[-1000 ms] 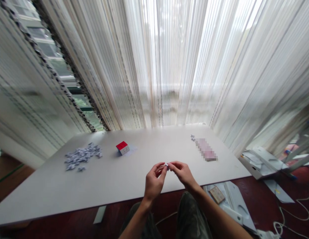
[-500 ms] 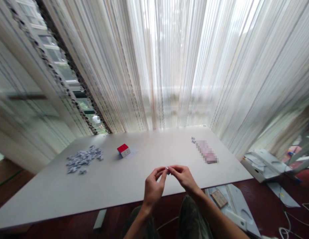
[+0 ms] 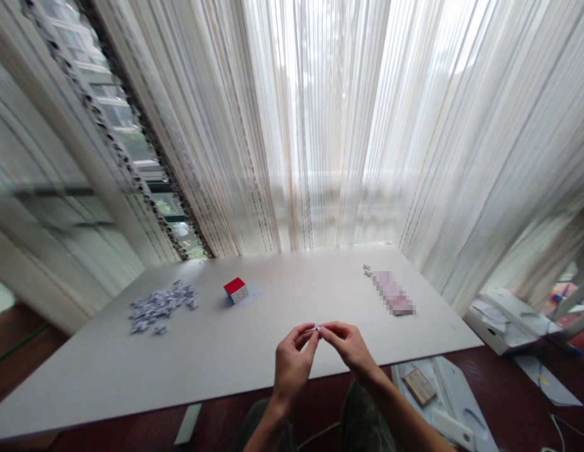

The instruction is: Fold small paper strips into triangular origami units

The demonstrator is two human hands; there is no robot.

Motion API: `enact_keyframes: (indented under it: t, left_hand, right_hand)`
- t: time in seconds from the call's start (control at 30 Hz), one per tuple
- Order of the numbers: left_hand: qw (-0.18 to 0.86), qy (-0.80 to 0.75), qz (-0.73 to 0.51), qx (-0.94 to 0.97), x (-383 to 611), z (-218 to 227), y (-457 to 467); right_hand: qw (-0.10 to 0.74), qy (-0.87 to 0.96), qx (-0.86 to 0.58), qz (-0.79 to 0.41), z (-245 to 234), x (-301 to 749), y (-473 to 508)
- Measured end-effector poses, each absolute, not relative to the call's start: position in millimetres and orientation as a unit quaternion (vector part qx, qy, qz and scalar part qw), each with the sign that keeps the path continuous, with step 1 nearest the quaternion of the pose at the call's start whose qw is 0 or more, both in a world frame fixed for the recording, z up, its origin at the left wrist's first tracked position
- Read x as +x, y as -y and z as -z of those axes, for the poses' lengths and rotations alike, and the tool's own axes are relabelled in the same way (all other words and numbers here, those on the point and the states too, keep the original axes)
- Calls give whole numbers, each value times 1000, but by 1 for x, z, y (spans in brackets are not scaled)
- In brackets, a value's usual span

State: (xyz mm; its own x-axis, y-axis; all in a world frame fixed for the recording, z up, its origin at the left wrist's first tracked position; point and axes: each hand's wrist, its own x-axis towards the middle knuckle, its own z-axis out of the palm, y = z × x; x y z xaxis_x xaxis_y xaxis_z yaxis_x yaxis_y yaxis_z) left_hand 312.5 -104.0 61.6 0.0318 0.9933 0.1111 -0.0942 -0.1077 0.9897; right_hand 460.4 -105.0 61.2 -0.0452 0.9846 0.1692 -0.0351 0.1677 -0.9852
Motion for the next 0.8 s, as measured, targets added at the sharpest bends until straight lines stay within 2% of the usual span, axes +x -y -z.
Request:
enact_keyframes:
  t: [0.2, 0.37, 0.57, 0.8]
  left_hand:
    - [536, -424, -532, 500, 314, -64, 104]
    - [568, -405, -527, 484, 317, -52, 96]
    - [545, -392, -552, 494, 330, -42, 79]
    - [538, -374, -528, 541, 360, -43, 34]
  right_hand:
    - [529, 581, -451, -424, -63, 466, 107]
    - [522, 579, -452, -434, -57, 468, 106]
    - [557, 486, -438, -511, -43, 468, 93]
    - [582, 467, -480, -461, -43, 493, 65]
